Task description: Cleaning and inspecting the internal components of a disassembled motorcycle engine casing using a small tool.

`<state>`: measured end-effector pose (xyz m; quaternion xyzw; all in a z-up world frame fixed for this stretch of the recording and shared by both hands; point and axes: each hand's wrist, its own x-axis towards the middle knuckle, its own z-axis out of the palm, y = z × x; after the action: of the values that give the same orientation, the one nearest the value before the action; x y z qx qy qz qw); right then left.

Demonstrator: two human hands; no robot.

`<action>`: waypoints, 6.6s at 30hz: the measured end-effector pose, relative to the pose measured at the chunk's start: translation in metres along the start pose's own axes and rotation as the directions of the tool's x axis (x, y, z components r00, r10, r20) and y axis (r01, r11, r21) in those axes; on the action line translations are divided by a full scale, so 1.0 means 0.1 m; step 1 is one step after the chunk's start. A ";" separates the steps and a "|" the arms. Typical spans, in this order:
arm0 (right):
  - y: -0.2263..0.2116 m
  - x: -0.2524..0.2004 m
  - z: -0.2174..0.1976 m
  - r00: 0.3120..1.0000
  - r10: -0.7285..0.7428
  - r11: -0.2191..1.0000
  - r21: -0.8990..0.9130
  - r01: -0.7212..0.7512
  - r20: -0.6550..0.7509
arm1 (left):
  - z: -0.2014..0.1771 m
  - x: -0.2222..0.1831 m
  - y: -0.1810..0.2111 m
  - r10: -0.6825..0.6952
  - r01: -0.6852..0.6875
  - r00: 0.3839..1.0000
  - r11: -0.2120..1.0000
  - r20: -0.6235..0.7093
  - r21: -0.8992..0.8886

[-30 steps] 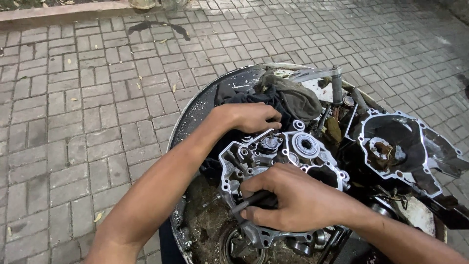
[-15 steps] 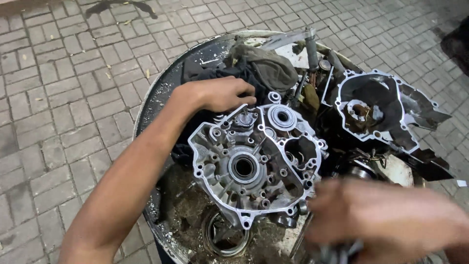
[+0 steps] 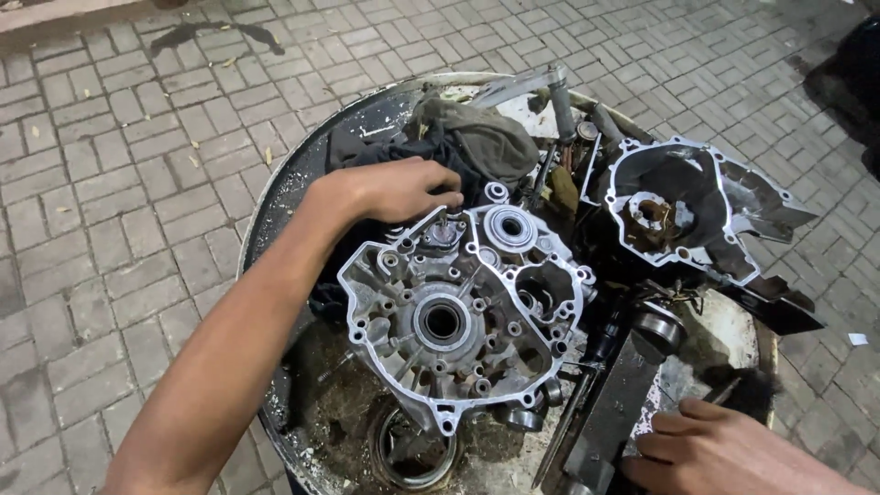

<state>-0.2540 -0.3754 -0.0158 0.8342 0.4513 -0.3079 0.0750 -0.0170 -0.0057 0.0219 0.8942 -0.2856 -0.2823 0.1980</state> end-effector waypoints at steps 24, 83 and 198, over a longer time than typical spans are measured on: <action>0.68 0.42 -2.01 0.472 -0.008 0.968 -0.125 -0.217 -0.882 | 0.01 0.06 -0.11 0.031 -0.032 0.999 0.999 -0.029 -0.027; -0.30 0.85 -2.43 0.671 -0.327 0.371 0.562 0.739 -0.666 | 0.06 0.24 -0.32 0.123 -0.124 0.991 0.992 -0.053 -0.016; -0.63 1.74 -2.22 0.916 -0.103 0.718 0.608 0.338 -0.387 | 0.07 0.48 -0.33 0.116 -0.117 0.984 0.993 -0.133 0.002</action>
<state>-0.1347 -0.1266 0.0704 0.7837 0.4155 -0.3128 -0.3396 0.0240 -0.0122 -0.0192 0.8921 -0.3229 -0.2110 0.2353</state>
